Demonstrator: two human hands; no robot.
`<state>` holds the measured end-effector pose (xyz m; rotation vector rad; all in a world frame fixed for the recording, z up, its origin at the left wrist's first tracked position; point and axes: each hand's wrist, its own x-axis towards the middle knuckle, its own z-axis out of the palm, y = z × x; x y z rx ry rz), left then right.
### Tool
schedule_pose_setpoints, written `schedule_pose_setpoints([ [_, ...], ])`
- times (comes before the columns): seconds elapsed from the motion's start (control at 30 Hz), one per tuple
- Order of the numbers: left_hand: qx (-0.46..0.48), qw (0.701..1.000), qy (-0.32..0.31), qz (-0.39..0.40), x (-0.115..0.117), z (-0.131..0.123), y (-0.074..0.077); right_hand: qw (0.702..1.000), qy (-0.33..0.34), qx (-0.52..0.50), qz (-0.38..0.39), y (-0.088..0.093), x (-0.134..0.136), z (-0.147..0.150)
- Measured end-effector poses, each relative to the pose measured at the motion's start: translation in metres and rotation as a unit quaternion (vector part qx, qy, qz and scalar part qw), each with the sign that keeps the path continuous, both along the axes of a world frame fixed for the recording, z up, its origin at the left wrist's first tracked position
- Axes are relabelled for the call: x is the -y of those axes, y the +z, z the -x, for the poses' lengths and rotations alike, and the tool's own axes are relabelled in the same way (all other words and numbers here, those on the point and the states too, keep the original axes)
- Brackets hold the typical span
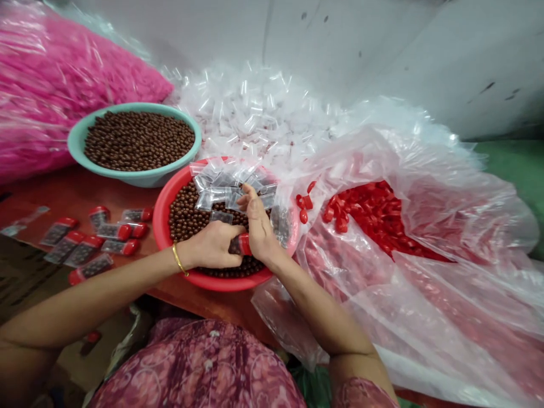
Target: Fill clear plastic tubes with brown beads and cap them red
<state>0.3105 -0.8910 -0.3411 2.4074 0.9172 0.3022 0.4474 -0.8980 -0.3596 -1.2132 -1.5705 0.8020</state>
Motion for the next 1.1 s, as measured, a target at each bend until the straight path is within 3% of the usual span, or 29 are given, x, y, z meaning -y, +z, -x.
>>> schedule_pose_setpoints([
  [0.2,-0.074,0.994,-0.036,-0.066,-0.002,0.0,-0.003,0.989,0.059,0.128,-0.051,0.0,0.005,0.002],
  [0.3,-0.047,0.994,-0.038,-0.095,-0.002,0.001,-0.001,0.991,0.025,0.092,-0.091,0.006,0.009,0.003],
  [0.37,0.006,0.995,0.004,-0.1,0.003,0.011,0.004,0.992,-0.019,0.057,-0.11,0.014,0.007,-0.007],
  [0.43,0.068,0.99,0.082,-0.087,0.01,0.032,0.012,0.988,-0.07,0.072,-0.115,0.022,0.002,-0.03],
  [0.5,0.124,0.969,0.204,-0.06,0.017,0.064,0.019,0.975,-0.13,0.149,-0.097,0.024,-0.003,-0.063],
  [0.53,0.147,0.946,0.285,-0.044,0.021,0.081,0.022,0.964,-0.162,0.197,-0.075,0.022,-0.005,-0.08],
  [0.63,0.168,0.839,0.517,0.023,0.031,0.125,0.026,0.928,-0.215,0.304,-0.006,0.008,-0.008,-0.114],
  [0.7,0.166,0.806,0.568,0.029,0.037,0.138,0.025,0.922,-0.21,0.323,-0.027,0.001,-0.006,-0.115],
  [0.77,0.175,0.83,0.529,0.018,0.041,0.134,0.023,0.92,-0.199,0.321,-0.107,0.002,-0.001,-0.099],
  [0.9,0.204,0.904,0.368,0.072,0.037,0.093,0.013,0.922,-0.12,0.286,-0.234,0.024,0.013,-0.048],
  [1.0,0.185,0.94,0.269,0.098,0.034,0.056,0.008,0.965,0.005,0.18,-0.189,0.034,0.018,-0.011],
  [1.1,0.149,0.963,0.206,0.087,0.037,0.03,0.005,0.991,0.087,0.065,-0.073,0.026,0.014,0.013],
])
